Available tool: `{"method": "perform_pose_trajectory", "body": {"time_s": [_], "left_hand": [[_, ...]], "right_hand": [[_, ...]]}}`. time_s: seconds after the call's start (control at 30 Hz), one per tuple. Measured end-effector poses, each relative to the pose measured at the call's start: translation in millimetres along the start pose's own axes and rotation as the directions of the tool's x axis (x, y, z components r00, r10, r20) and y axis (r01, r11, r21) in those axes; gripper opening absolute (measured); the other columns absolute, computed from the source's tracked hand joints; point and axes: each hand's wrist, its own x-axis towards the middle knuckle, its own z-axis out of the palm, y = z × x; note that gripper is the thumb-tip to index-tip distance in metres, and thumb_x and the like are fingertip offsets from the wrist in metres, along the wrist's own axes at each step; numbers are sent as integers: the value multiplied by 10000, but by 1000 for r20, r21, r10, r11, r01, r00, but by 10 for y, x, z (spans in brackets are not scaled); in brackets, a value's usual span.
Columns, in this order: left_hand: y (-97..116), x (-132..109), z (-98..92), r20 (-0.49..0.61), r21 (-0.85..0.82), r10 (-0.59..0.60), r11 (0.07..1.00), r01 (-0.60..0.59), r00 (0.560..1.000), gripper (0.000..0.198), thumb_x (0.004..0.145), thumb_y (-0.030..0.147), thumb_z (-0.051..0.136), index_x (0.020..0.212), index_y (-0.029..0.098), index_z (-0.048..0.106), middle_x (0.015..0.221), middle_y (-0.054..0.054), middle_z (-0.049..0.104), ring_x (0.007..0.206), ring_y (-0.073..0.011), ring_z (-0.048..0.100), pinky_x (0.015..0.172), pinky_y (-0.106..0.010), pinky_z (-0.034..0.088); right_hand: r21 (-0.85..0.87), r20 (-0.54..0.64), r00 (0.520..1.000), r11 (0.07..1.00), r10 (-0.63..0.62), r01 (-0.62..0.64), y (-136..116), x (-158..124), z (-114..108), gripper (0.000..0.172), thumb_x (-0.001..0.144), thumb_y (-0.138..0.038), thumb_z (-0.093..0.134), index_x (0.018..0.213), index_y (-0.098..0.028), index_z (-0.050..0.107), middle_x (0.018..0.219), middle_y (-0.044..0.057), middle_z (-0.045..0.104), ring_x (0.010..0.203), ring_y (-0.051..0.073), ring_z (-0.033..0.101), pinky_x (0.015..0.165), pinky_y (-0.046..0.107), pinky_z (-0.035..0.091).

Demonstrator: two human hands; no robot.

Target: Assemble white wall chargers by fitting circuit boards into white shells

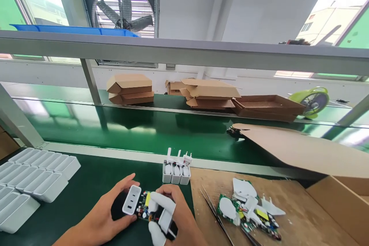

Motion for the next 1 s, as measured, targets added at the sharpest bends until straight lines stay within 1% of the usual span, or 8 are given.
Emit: {"method": "perform_pose_trajectory", "body": {"time_s": [0.1, 0.17, 0.23, 0.37, 0.5, 0.7, 0.9, 1.0], "left_hand": [[31, -6, 64, -52, 120, 149, 983, -141, 988, 863, 917, 164, 680, 1618, 371, 221, 1448, -79, 647, 1314, -282, 639, 1127, -483, 540], [41, -15, 86, -67, 182, 181, 969, -166, 981, 821, 940, 171, 668, 1622, 340, 243, 1467, -102, 635, 1355, -296, 606, 1124, -485, 547], [34, -23, 92, -76, 224, 187, 960, -166, 979, 784, 946, 170, 660, 1614, 319, 276, 1479, -117, 626, 1367, -305, 595, 1107, -488, 563], [16, -23, 87, -71, 264, 227, 943, -201, 971, 732, 966, 206, 666, 1602, 289, 314, 1471, -135, 640, 1361, -314, 603, 1097, -489, 573], [34, -20, 91, -70, 297, 260, 927, -229, 963, 706, 989, 225, 649, 1609, 274, 315, 1433, -130, 676, 1341, -304, 619, 1082, -468, 583], [64, -21, 82, -57, 341, 291, 905, -256, 955, 650, 1003, 246, 654, 1583, 268, 361, 1429, -125, 676, 1330, -292, 623, 1074, -435, 587], [78, -9, 82, -53, 327, 275, 913, -244, 960, 701, 991, 233, 671, 1599, 266, 324, 1416, -125, 684, 1325, -296, 616, 1083, -444, 571], [83, 4, 93, -72, 308, 282, 918, -248, 957, 714, 996, 236, 662, 1610, 265, 299, 1410, -128, 689, 1318, -302, 617, 1083, -453, 563]], "right_hand": [[-136, -121, 969, 970, -218, 201, -11, 20, 83, 652, 856, -31, 557, 1472, -215, 448, 1288, 134, 598, 1191, 266, 618, 1019, 389, 579], [-185, -129, 953, 951, -275, 250, 0, 20, 126, 652, 835, -21, 563, 1460, -175, 457, 1274, 150, 619, 1192, 278, 612, 1024, 397, 572], [-172, -108, 954, 951, -278, 258, 10, 9, 152, 647, 826, -23, 564, 1452, -154, 461, 1258, 155, 634, 1176, 275, 618, 1009, 388, 579], [-188, -124, 948, 945, -292, 267, 19, -21, 179, 637, 822, -14, 551, 1441, -136, 462, 1268, 168, 634, 1195, 275, 612, 1019, 391, 579], [-227, -125, 950, 940, -287, 254, 22, -25, 212, 646, 806, -20, 517, 1440, -133, 464, 1264, 162, 643, 1206, 267, 615, 1022, 378, 584], [-248, -115, 955, 939, -272, 238, 30, -30, 235, 662, 808, -19, 518, 1459, -112, 445, 1292, 170, 640, 1224, 269, 603, 1039, 379, 579], [-219, -116, 964, 953, -241, 212, 39, -40, 231, 643, 856, -36, 551, 1482, -117, 433, 1308, 172, 637, 1235, 274, 608, 1039, 386, 579], [-210, -113, 971, 960, -213, 186, 25, -26, 225, 621, 887, -47, 562, 1489, -131, 433, 1317, 170, 639, 1238, 270, 613, 1042, 384, 580]]}}
